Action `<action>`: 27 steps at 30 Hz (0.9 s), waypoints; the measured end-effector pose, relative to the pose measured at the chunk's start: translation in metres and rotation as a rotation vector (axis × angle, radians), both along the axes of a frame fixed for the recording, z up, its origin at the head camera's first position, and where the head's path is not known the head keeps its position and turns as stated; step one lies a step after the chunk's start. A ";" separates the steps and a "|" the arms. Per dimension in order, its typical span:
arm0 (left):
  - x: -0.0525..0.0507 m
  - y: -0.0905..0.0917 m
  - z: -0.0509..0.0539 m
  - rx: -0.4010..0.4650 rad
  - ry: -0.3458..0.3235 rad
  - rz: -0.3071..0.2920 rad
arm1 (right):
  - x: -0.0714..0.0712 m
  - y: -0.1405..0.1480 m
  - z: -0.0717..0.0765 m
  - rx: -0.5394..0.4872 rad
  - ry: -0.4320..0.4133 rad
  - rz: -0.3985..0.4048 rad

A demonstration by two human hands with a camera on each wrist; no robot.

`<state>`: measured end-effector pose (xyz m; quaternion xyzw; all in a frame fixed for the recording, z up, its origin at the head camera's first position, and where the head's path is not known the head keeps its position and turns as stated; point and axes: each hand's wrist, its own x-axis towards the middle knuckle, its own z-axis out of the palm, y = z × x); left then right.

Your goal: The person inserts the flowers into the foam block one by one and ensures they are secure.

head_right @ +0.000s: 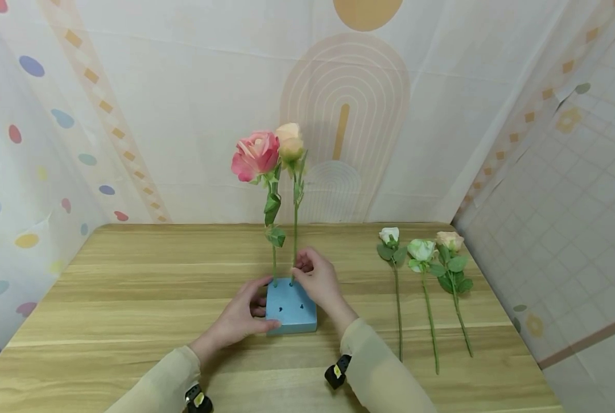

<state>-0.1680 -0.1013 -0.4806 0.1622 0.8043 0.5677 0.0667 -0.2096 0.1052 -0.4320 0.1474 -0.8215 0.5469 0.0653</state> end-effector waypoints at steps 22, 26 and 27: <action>0.000 0.000 0.002 0.014 -0.001 -0.010 | 0.002 -0.002 -0.008 0.159 0.110 0.031; 0.001 0.000 0.004 0.025 -0.008 -0.012 | 0.004 -0.002 -0.011 0.210 0.144 0.034; 0.001 0.000 0.004 0.025 -0.008 -0.012 | 0.004 -0.002 -0.012 0.224 0.149 0.033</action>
